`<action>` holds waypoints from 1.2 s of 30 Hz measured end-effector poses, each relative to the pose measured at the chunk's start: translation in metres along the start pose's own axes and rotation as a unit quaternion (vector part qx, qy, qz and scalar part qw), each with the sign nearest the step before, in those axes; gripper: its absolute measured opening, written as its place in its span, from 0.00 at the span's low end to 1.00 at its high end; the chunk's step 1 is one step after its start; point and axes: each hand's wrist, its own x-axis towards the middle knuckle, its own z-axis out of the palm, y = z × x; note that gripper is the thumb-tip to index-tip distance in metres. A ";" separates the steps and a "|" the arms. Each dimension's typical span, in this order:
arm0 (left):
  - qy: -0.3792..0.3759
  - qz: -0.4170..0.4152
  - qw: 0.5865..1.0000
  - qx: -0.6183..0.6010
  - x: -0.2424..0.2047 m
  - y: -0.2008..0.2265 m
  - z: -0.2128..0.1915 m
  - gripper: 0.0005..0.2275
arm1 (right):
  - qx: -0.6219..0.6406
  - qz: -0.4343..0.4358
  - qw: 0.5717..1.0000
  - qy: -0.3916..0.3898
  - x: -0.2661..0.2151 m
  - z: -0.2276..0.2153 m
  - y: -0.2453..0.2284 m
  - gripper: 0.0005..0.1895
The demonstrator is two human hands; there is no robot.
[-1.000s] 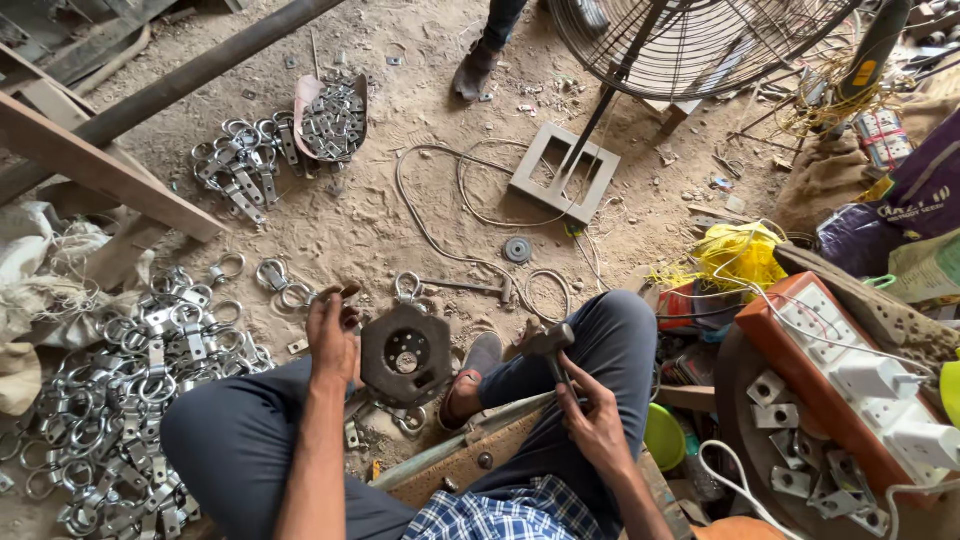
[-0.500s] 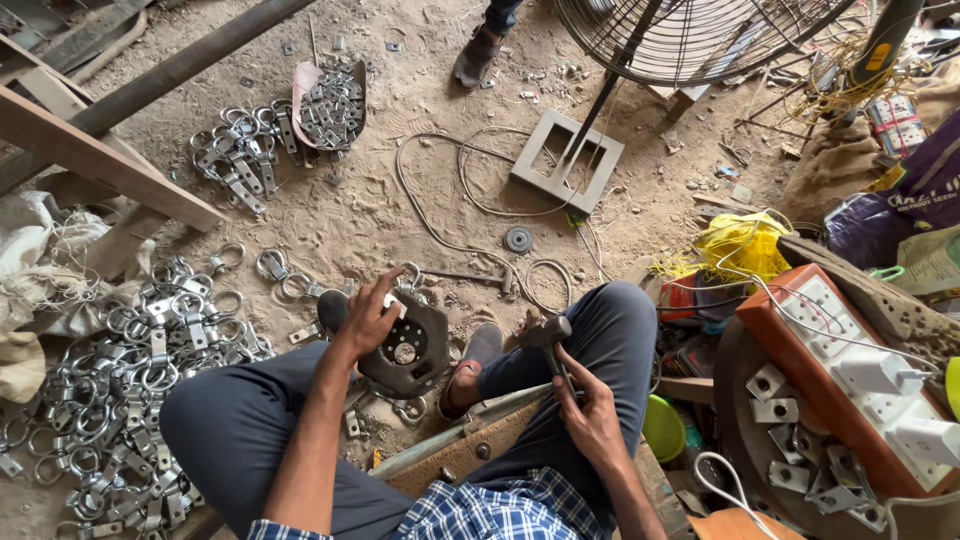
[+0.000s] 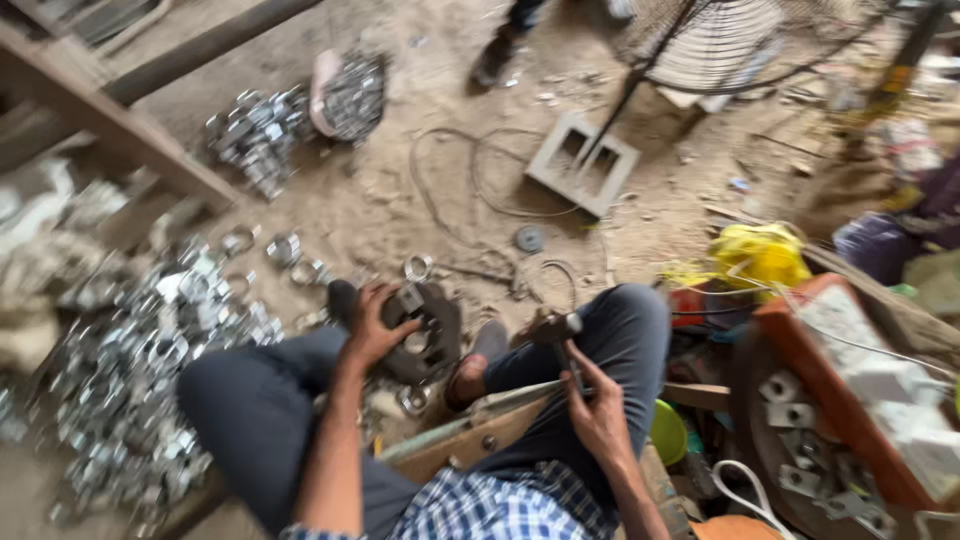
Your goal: The person sits on the ground and uses a hammer to strike a metal part placed on a circular anvil. They repeatedly hit the part, rotate it, and inspect it by hand. The person also uses a metal rod to adjust the part on the anvil.
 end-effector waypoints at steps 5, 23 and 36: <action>0.037 -0.040 0.987 -0.154 -0.018 -0.023 0.030 0.34 | -0.045 0.157 0.984 -0.074 0.004 0.004 -0.024 0.24; 0.063 -0.080 0.987 -0.121 -0.012 0.001 0.019 0.28 | -0.100 -0.174 0.976 -0.082 0.084 0.136 -0.062 0.24; 0.064 -0.107 0.981 -0.147 -0.018 0.011 0.011 0.27 | -0.128 -0.216 0.953 -0.168 0.099 0.141 -0.079 0.24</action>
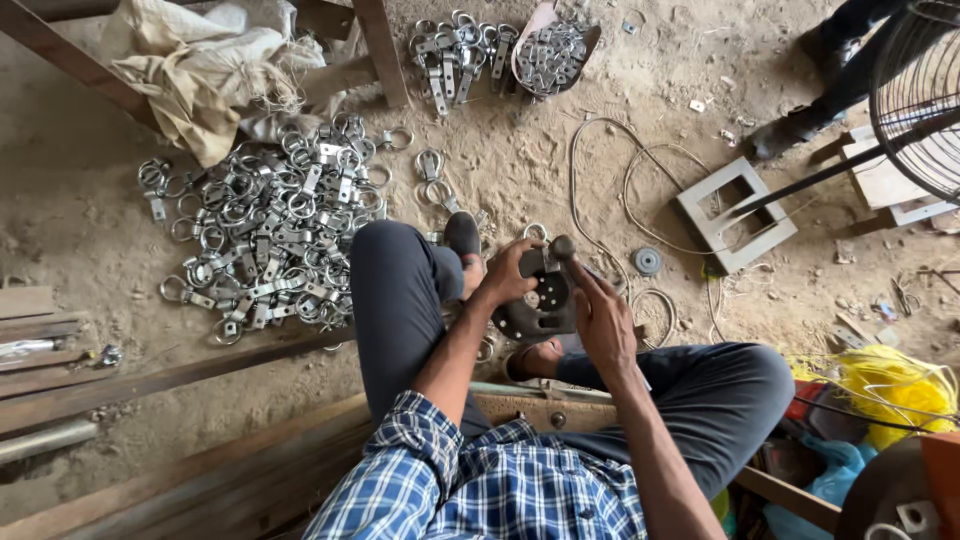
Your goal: The person sits on the ground and uses a hammer to strike a metal part placed on a circular anvil. They repeatedly hit the part, rotate it, and inspect it by hand. The person also uses a metal rod to adjust the part on the anvil.
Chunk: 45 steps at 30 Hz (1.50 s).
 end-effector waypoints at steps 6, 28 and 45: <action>-0.013 -0.003 0.999 -0.044 0.005 -0.007 0.007 0.27 | 0.013 0.007 0.994 0.109 -0.007 0.000 0.011 0.21; -0.049 -0.064 0.993 -0.083 0.006 -0.012 0.008 0.27 | -0.008 0.062 0.996 0.067 -0.002 -0.010 -0.007 0.23; -0.053 -0.089 0.994 -0.022 0.021 0.004 0.001 0.29 | 0.095 0.200 0.974 0.041 -0.086 -0.041 0.013 0.24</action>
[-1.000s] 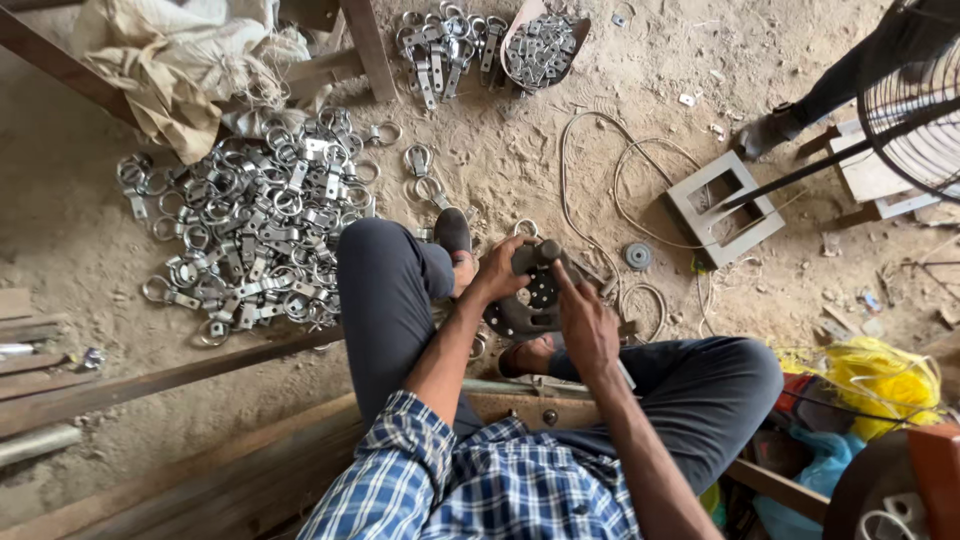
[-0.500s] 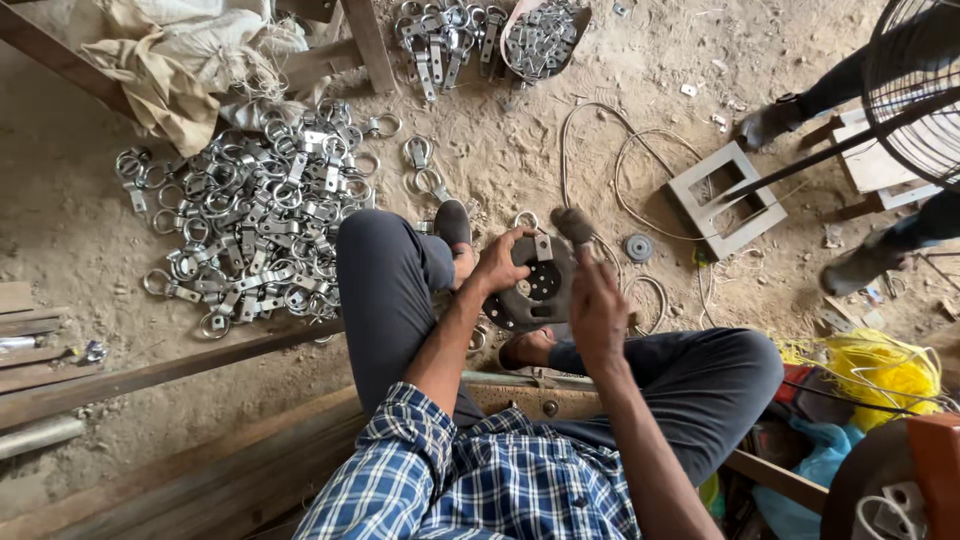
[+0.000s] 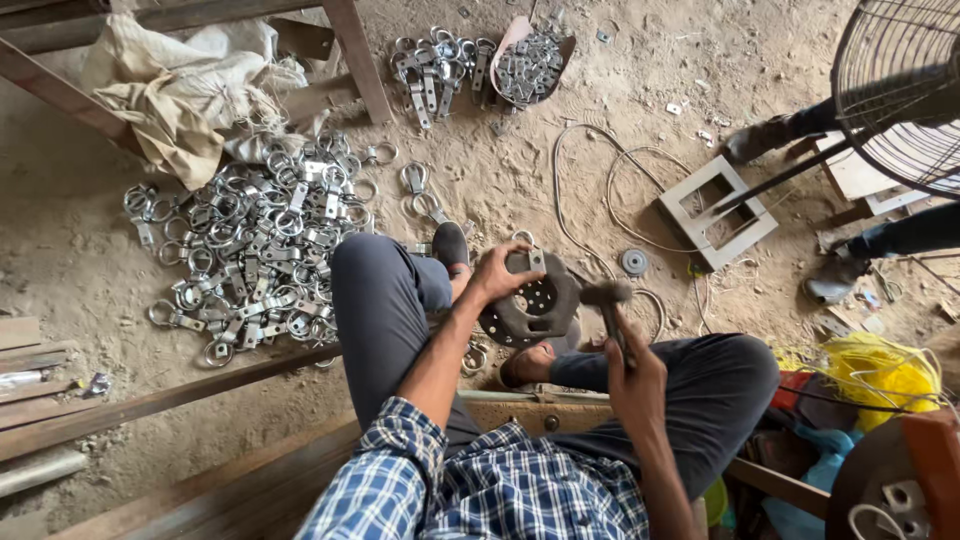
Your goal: The person sits on the ground and uses a hammer to strike a metal part placed on a circular anvil. They repeatedly hit the part, rotate it, and inspect it by hand. The person also uses a metal rod to adjust the part on the anvil.
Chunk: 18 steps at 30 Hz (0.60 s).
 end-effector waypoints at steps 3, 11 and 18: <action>0.022 0.057 0.994 -0.094 0.002 0.025 -0.009 0.29 | -0.014 0.080 0.997 0.007 -0.035 -0.020 0.003 0.26; -0.132 0.130 0.817 -0.545 -0.016 0.118 -0.029 0.28 | -0.063 0.105 0.992 0.027 -0.044 -0.025 -0.024 0.28; -0.125 0.119 0.815 -0.553 -0.047 0.158 -0.051 0.25 | -0.095 0.025 0.994 -0.041 0.001 0.014 -0.020 0.23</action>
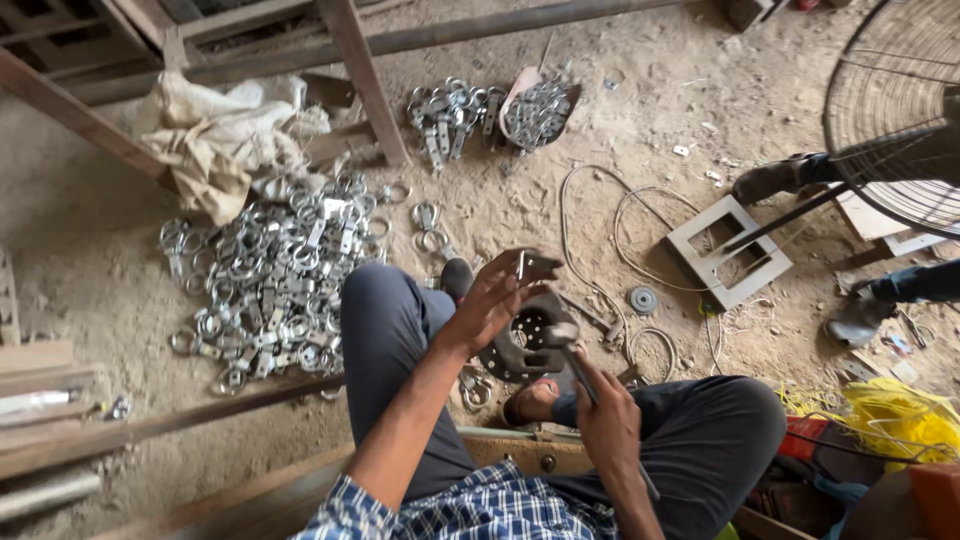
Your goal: The person sits on the ground and uses a hammer to strike a metal part placed on a circular anvil. They repeatedly hit the part, rotate it, and inspect it by hand. The person also uses a metal rod to adjust the part on the anvil.
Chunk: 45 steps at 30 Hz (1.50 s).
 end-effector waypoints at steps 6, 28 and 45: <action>0.104 -0.064 0.991 0.050 -0.042 0.004 0.004 0.23 | -0.185 -0.063 0.976 -0.098 0.046 0.064 0.024 0.25; 0.140 -0.152 0.940 0.270 -0.095 -0.019 -0.011 0.08 | 0.199 0.027 0.955 -0.220 0.041 0.001 -0.031 0.38; 0.121 -0.159 0.941 0.273 -0.091 -0.014 0.020 0.24 | 0.289 0.016 0.941 -0.173 0.037 0.001 -0.035 0.34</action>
